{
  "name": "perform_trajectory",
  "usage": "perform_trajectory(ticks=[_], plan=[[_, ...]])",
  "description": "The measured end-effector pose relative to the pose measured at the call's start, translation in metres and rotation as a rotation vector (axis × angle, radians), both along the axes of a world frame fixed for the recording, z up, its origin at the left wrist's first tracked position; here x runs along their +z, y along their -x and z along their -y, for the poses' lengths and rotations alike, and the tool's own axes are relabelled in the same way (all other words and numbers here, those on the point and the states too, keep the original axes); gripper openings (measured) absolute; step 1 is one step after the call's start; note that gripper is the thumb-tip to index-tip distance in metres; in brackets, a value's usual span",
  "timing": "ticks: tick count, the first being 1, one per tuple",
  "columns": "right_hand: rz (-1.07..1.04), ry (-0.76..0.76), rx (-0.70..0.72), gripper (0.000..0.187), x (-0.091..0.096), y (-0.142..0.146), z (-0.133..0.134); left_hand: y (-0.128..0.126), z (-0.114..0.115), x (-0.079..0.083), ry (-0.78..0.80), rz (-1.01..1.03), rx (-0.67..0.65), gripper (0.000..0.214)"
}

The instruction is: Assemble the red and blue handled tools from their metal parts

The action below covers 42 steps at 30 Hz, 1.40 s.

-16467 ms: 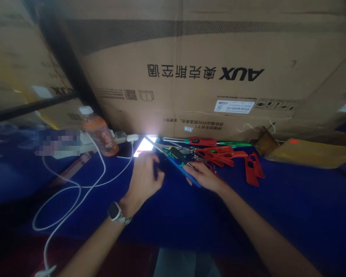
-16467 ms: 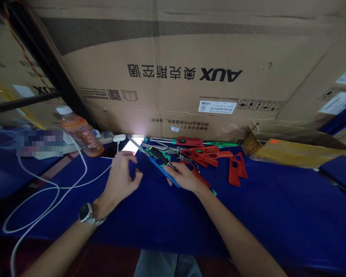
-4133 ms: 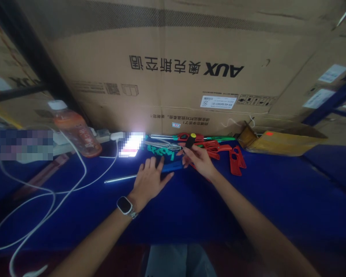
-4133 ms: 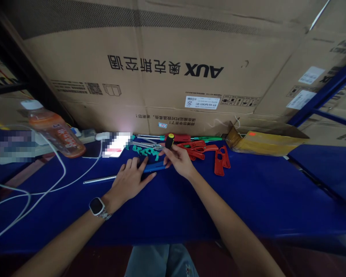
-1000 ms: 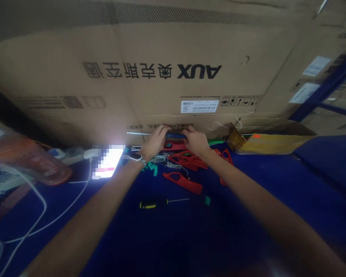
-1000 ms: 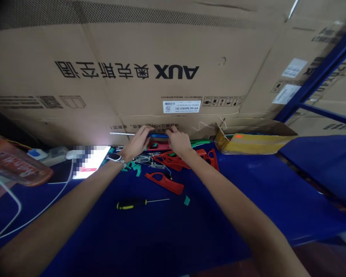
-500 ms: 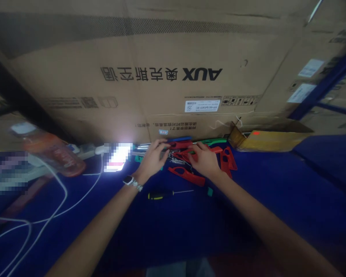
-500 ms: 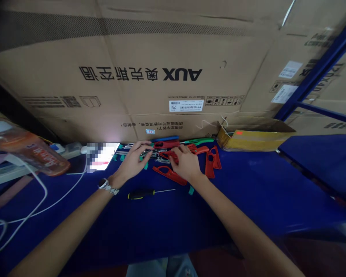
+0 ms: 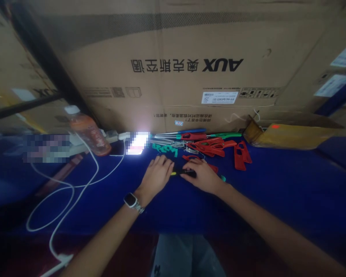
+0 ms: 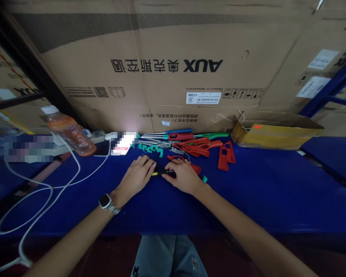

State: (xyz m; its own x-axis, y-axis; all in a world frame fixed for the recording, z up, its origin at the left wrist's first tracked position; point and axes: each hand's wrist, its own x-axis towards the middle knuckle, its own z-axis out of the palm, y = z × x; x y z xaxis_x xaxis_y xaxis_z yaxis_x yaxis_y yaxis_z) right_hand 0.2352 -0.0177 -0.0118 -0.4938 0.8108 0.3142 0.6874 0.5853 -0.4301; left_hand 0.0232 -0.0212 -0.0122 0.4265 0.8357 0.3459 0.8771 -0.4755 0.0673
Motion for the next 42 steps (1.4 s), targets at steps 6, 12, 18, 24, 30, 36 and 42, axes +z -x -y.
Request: perform_trajectory(ticks=[6,12,18,24,30,36,42], plan=[[-0.077,-0.025,-0.015,0.015,-0.003,0.009,-0.007,0.012,-0.020,0.000,-0.096,0.026,0.103,0.033],[-0.267,0.026,-0.038,0.012,0.005,0.016,-0.032,0.030,-0.054,0.008,-0.050,0.300,0.123,0.024],[-0.114,0.033,-0.164,0.014,0.033,0.010,-0.084,0.032,-0.086,0.007,-0.020,0.527,0.186,0.013],[-0.016,0.087,-0.241,0.005,0.029,-0.037,-0.065,0.022,-0.075,-0.007,-0.047,0.490,-0.122,0.013],[0.143,0.121,-0.280,0.012,0.015,-0.050,-0.036,0.005,-0.074,0.000,-0.025,0.483,-0.266,0.011],[0.076,0.070,-0.295,0.010,0.014,-0.039,-0.036,-0.013,-0.074,0.013,0.040,0.378,-0.367,0.011],[-0.401,0.083,-0.261,0.017,0.018,-0.037,-0.039,-0.039,-0.071,0.021,-0.088,0.656,-0.153,0.037]])
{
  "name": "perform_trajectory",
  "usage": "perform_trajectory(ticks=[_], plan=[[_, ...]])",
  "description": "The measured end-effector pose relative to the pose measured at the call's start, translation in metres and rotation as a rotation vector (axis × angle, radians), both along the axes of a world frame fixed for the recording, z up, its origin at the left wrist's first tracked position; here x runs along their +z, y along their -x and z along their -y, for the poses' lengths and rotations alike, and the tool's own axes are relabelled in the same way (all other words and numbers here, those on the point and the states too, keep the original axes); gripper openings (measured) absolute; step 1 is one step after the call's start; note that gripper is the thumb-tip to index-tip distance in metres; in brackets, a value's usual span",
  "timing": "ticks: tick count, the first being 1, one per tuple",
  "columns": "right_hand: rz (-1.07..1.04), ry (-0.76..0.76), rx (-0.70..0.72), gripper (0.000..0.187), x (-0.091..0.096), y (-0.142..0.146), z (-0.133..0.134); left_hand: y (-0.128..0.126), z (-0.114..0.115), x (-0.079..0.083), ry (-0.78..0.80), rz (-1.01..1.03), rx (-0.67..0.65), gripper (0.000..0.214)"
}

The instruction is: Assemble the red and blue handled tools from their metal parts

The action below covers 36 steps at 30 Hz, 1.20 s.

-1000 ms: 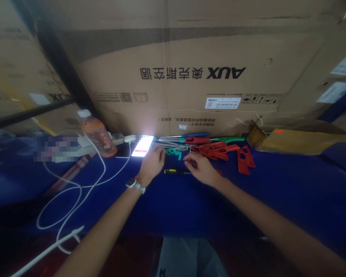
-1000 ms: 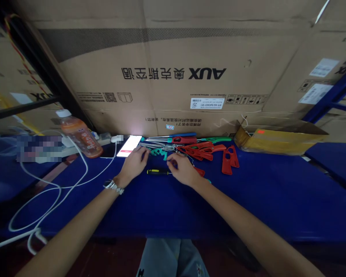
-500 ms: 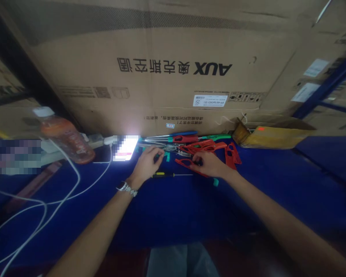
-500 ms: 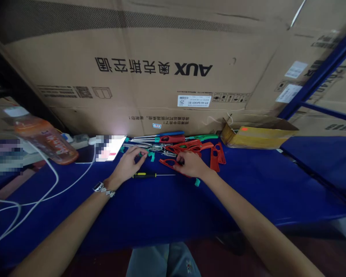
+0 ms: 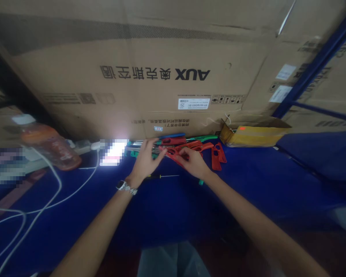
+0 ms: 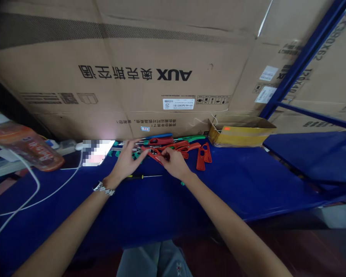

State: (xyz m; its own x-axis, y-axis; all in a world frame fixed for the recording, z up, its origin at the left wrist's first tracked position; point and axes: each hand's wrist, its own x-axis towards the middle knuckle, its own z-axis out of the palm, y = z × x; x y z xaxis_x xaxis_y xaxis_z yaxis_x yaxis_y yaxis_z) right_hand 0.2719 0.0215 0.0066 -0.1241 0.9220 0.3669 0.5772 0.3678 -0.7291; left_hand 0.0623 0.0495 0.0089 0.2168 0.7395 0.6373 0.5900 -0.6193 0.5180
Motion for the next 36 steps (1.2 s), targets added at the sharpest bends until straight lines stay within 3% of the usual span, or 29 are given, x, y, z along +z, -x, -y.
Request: perform_trajectory(ticks=[2,7,11,17,27,32,36], plan=[[-0.136,-0.063,-0.067,0.021,0.001,0.006,-0.003,-0.005,0.003,0.001,0.100,0.150,0.037,0.036],[-0.377,0.049,0.070,0.033,-0.002,0.035,-0.013,-0.003,0.013,-0.001,0.421,0.392,-0.207,0.036],[-0.424,0.055,0.149,0.032,-0.008,0.047,-0.017,0.005,0.015,-0.004,0.569,0.643,-0.266,0.045],[-0.379,0.167,0.323,0.023,-0.010,0.030,-0.015,0.007,0.010,-0.004,0.687,0.772,-0.248,0.043],[-0.358,0.204,0.302,0.026,-0.018,0.022,-0.010,0.015,0.008,-0.005,0.671,0.762,-0.213,0.043],[-0.069,0.077,0.134,0.023,-0.015,0.010,-0.004,0.016,0.006,-0.011,0.645,0.637,-0.084,0.040],[0.184,0.049,0.013,0.025,-0.011,-0.006,0.004,0.017,0.003,-0.020,0.544,0.338,0.071,0.028]])
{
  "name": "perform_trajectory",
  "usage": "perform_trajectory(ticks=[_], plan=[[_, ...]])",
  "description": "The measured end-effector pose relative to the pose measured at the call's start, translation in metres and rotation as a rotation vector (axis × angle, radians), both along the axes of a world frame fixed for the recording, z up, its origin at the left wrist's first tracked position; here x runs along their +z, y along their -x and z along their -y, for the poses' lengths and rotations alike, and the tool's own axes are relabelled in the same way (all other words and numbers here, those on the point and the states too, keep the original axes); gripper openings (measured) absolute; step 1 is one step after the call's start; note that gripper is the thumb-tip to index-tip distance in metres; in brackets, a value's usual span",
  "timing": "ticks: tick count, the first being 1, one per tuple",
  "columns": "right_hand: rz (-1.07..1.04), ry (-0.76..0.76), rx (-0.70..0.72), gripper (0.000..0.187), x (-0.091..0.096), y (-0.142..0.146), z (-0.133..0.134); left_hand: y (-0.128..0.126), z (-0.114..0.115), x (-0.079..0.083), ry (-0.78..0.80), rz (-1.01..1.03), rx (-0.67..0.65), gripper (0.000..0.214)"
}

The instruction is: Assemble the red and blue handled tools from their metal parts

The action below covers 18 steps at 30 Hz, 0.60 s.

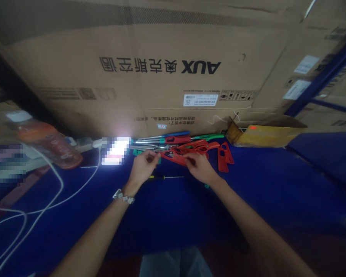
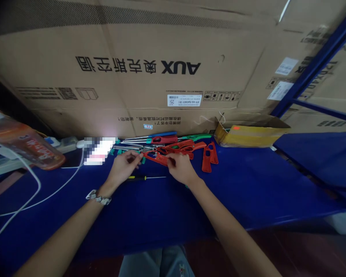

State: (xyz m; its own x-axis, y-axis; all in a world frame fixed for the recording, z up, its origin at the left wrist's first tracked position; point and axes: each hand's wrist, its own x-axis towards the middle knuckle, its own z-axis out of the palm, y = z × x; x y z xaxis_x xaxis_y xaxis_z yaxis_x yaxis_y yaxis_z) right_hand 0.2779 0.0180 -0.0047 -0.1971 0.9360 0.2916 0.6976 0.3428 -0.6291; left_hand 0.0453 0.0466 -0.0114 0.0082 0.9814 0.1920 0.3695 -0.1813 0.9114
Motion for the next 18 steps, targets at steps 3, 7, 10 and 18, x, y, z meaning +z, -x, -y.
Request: perform_trajectory(ticks=[3,7,10,18], plan=[[0.188,-0.023,-0.044,0.025,-0.001,-0.009,0.006,-0.003,-0.002,-0.001,-0.128,-0.224,0.048,0.024],[0.287,-0.091,-0.109,0.029,-0.001,-0.022,0.009,-0.023,-0.013,0.014,-0.263,-0.347,-0.063,0.015],[0.196,-0.135,-0.153,0.023,0.001,-0.037,0.005,-0.051,-0.033,0.029,-0.319,-0.460,-0.240,0.009],[0.042,-0.098,-0.182,0.012,-0.006,-0.058,0.010,-0.113,-0.074,0.036,-0.358,-1.001,-0.299,0.036]])
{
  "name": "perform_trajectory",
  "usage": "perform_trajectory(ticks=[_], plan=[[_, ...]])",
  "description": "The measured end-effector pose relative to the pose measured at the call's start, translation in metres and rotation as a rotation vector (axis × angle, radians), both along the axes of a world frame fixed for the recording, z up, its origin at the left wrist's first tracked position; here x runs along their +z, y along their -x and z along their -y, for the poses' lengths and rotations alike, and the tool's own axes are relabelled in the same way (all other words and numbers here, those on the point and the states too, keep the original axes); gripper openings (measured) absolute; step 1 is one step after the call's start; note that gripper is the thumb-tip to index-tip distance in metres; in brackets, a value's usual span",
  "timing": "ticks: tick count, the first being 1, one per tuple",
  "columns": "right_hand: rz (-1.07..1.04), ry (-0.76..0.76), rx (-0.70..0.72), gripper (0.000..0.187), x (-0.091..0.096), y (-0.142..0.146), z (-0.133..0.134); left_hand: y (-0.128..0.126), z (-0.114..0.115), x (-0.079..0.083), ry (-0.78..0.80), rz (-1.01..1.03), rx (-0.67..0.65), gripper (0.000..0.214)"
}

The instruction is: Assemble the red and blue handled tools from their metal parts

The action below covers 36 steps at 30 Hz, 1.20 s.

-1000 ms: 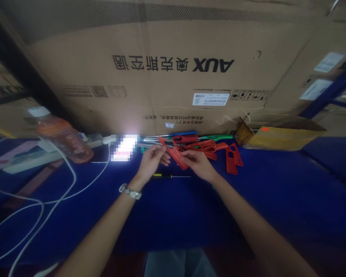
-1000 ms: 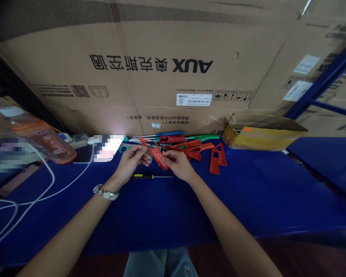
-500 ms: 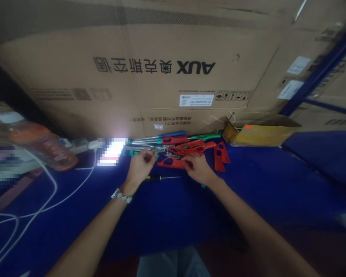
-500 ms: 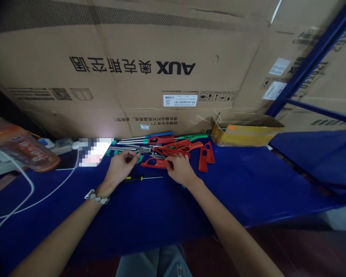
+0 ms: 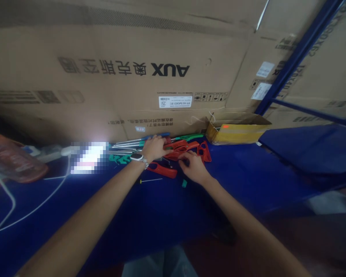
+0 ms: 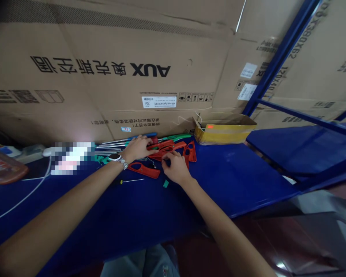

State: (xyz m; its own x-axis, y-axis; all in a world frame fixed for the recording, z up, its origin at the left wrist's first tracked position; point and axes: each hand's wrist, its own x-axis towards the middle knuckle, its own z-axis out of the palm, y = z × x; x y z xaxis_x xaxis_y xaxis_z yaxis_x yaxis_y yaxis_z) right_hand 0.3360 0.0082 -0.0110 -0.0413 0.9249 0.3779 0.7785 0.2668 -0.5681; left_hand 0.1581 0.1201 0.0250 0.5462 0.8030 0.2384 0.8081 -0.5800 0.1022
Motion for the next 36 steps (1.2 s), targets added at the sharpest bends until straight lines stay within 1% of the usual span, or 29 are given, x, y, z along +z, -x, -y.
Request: perform_trajectory(ticks=[5,8,10,13,15,17,19,21,23,27,31,33,34,36], plan=[[0.016,-0.005,0.006,0.008,-0.001,0.003,0.006,-0.004,-0.003,-0.004,-0.013,-0.042,0.004,0.032],[0.005,-0.001,0.024,0.008,0.003,0.004,0.006,0.005,-0.004,0.000,-0.010,0.040,-0.039,0.032],[0.008,0.001,0.028,0.009,0.006,0.007,0.007,0.019,-0.001,0.005,0.043,0.165,-0.075,0.034],[0.072,0.010,0.064,0.008,0.009,0.016,0.009,0.052,0.011,0.012,0.149,0.364,-0.123,0.036],[0.167,0.043,0.122,0.017,0.011,0.027,0.009,0.078,0.024,0.013,0.165,0.445,-0.119,0.037],[0.280,0.087,0.173,0.026,0.013,0.039,0.008,0.103,0.038,0.010,0.162,0.488,-0.060,0.038],[0.376,0.109,0.197,0.026,0.015,0.049,0.005,0.121,0.052,0.003,0.117,0.522,0.011,0.040],[0.435,0.098,0.203,0.020,0.017,0.057,0.002,0.131,0.061,-0.005,0.093,0.555,0.023,0.038],[0.443,0.096,0.199,0.018,0.019,0.061,-0.001,0.135,0.067,-0.011,0.072,0.612,0.020,0.035],[0.381,0.103,0.180,0.024,0.021,0.058,-0.002,0.137,0.070,-0.014,0.049,0.651,0.012,0.035],[0.324,0.007,0.154,0.022,0.029,0.043,-0.009,0.152,0.072,-0.014,0.069,0.612,-0.005,0.037],[0.300,0.004,0.084,0.023,0.034,0.035,-0.020,0.160,0.075,-0.015,0.098,0.593,-0.028,0.038],[0.298,0.019,0.039,0.022,0.037,0.031,-0.028,0.164,0.077,-0.015,0.120,0.585,-0.042,0.038],[0.337,0.071,0.003,0.022,0.040,0.026,-0.046,0.167,0.080,-0.018,0.170,0.566,-0.057,0.037]])
